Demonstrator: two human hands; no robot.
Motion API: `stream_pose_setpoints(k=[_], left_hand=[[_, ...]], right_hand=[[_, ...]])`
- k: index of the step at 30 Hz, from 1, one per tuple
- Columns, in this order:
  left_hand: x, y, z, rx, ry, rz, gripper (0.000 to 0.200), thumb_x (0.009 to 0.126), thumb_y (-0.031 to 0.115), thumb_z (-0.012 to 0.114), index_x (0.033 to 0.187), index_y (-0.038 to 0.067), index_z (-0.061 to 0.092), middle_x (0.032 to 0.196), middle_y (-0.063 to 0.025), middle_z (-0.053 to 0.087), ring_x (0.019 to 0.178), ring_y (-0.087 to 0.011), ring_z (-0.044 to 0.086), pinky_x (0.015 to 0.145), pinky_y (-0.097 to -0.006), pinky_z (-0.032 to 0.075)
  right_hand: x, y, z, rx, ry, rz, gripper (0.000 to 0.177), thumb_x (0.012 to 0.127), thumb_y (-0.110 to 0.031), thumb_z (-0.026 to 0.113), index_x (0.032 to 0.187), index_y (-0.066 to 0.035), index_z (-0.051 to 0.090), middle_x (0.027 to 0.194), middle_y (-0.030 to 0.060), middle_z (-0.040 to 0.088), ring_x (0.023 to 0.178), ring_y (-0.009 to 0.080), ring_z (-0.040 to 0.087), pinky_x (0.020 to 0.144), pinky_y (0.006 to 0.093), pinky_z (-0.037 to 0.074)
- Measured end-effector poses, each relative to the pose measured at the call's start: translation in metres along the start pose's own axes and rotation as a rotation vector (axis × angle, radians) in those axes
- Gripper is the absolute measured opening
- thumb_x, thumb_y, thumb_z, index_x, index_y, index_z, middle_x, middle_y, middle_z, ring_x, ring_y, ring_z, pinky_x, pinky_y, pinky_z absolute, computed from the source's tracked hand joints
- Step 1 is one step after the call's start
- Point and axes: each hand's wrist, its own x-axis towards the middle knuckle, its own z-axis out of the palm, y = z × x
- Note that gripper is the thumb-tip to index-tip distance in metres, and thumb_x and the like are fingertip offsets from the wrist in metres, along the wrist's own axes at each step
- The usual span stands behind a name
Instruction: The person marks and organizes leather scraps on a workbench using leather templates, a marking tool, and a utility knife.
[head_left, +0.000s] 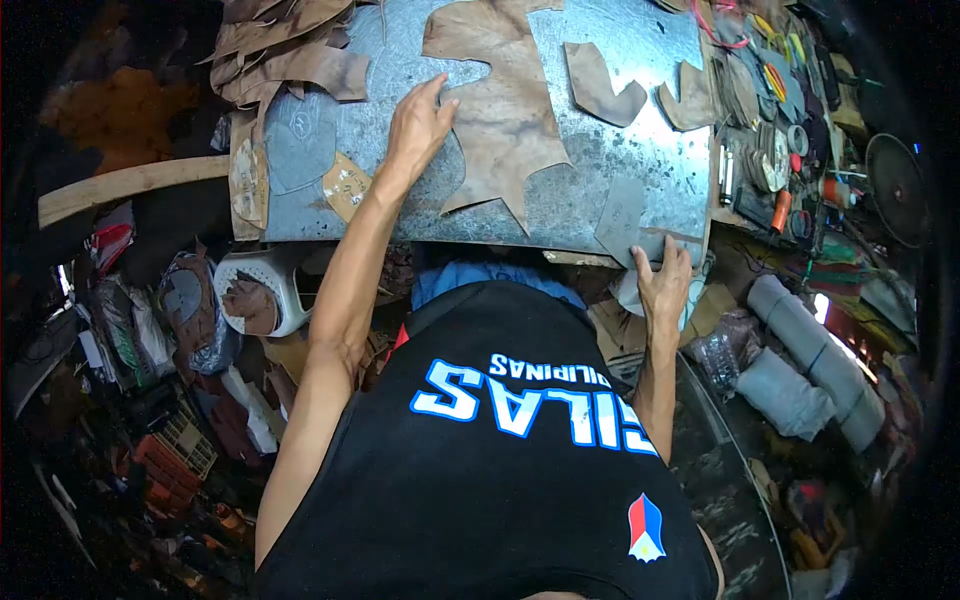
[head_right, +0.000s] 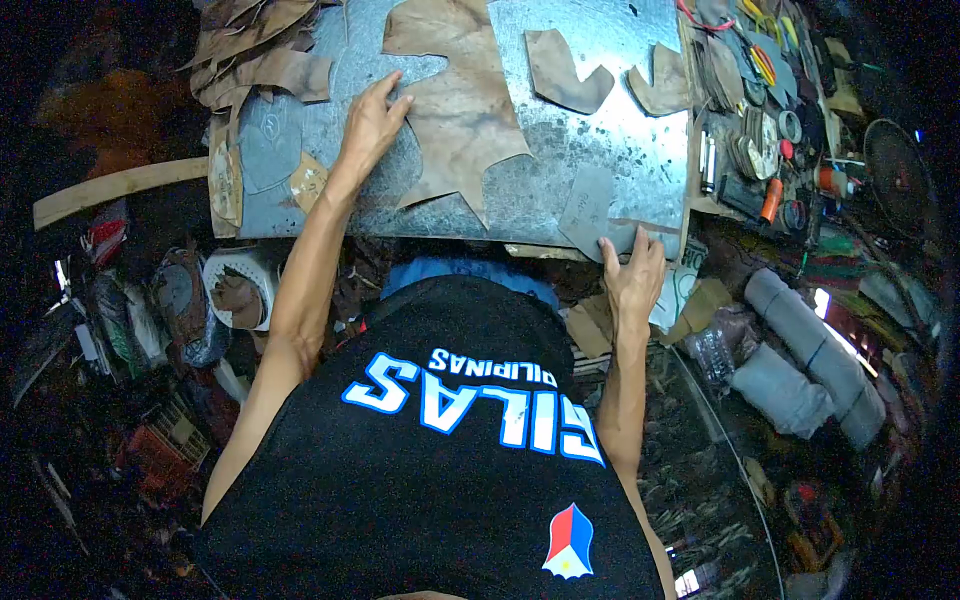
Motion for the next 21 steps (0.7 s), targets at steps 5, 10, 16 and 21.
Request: stream_pose_setpoints(k=[5,10,16,21], left_hand=[[0.001,0.002,0.003,-0.036,-0.079,0.025,0.041,0.083,0.015,0.066,0.121,-0.002,0.061,0.104,-0.0228,0.065,0.091,-0.0343,0.065,0.084,-0.0401,0.05],[-0.01,0.016,0.004,-0.033,-0.142,-0.026,0.037,0.083,0.013,0.066,0.118,-0.001,0.063,0.1,-0.0213,0.064,0.095,-0.0341,0.063,0.085,-0.0397,0.048],[0.013,0.033,0.04,0.219,0.091,0.389,0.041,0.09,0.023,0.063,0.126,0.005,0.058,0.131,-0.0211,0.052,0.127,-0.0397,0.045,0.102,-0.0503,0.039],[0.042,0.025,0.082,0.4,-0.134,0.382,0.056,0.099,0.048,0.04,0.139,0.01,0.048,0.153,-0.0155,0.032,0.142,-0.0408,0.024,0.115,-0.0563,0.016]], right_hand=[[0.002,-0.005,0.007,0.155,-0.009,0.151,0.056,0.08,-0.036,0.076,0.118,0.002,0.059,0.103,0.0217,0.056,0.095,0.0397,0.057,0.083,0.0466,0.047],[0.003,-0.015,0.004,0.172,-0.051,0.246,0.059,0.082,-0.039,0.073,0.122,0.0,0.056,0.107,0.0227,0.057,0.101,0.0417,0.056,0.084,0.0479,0.047],[-0.012,-0.026,-0.003,0.06,-0.141,0.328,0.065,0.085,-0.044,0.067,0.135,-0.006,0.049,0.097,0.0251,0.066,0.092,0.0443,0.063,0.077,0.0482,0.05],[-0.022,-0.02,0.006,0.537,-0.154,0.485,0.06,0.088,-0.024,0.069,0.138,-0.004,0.043,0.072,0.0103,0.062,0.062,0.0243,0.063,0.057,0.0354,0.051]])
